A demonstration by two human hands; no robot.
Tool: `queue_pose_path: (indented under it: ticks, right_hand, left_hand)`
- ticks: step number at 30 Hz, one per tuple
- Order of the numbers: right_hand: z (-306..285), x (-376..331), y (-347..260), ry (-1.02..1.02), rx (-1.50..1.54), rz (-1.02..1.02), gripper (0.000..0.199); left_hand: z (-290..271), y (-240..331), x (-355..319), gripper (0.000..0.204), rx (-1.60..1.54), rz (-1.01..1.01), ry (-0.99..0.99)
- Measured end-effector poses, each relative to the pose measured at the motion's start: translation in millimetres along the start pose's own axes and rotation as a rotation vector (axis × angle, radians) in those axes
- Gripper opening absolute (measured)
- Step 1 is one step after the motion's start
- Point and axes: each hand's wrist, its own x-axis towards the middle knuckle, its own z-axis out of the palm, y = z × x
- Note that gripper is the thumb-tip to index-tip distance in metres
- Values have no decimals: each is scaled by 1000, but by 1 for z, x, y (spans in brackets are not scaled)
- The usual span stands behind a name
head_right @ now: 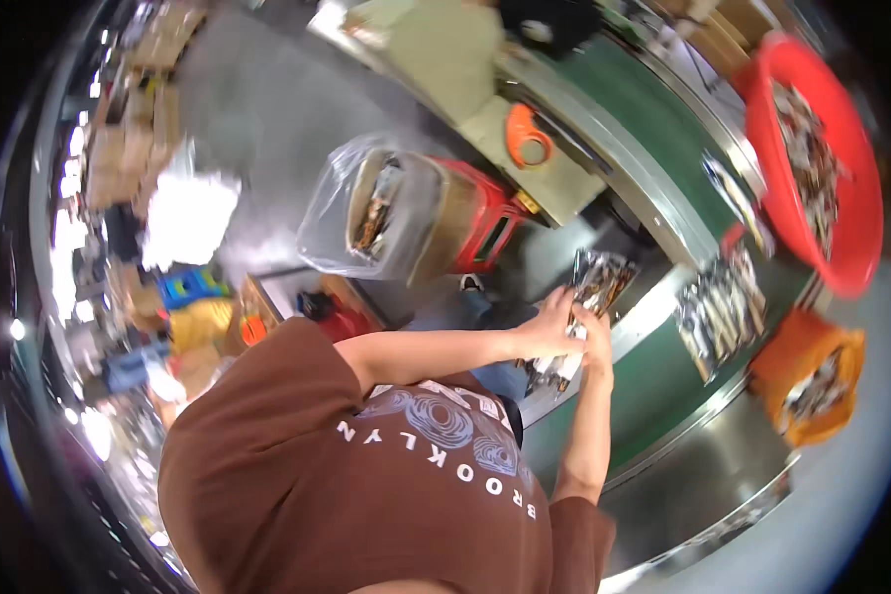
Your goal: Packaging metal components into plastic bags and sealing them using a tape dispenser.
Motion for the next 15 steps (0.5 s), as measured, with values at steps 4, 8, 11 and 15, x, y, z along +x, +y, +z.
queue_pose_path:
  ticks: [4,8,11,15]
  right_hand:
    - [136,42,-103,-349,-70,-87,54]
    - [306,40,-195,-680,-571,-419,52]
    - [419,43,-169,-1230,-1297,-861,47]
    - [452,84,-71,-1804,-1392,-899,70]
  left_hand:
    - [-140,33,-55,84,-382,332,551]
    - [-225,-28,-145,70,-162,-68,1531]
    - [-213,-121,-153,74,-405,-506,1734]
    - [-203,-143,-149,50,-1422,-499,1645]
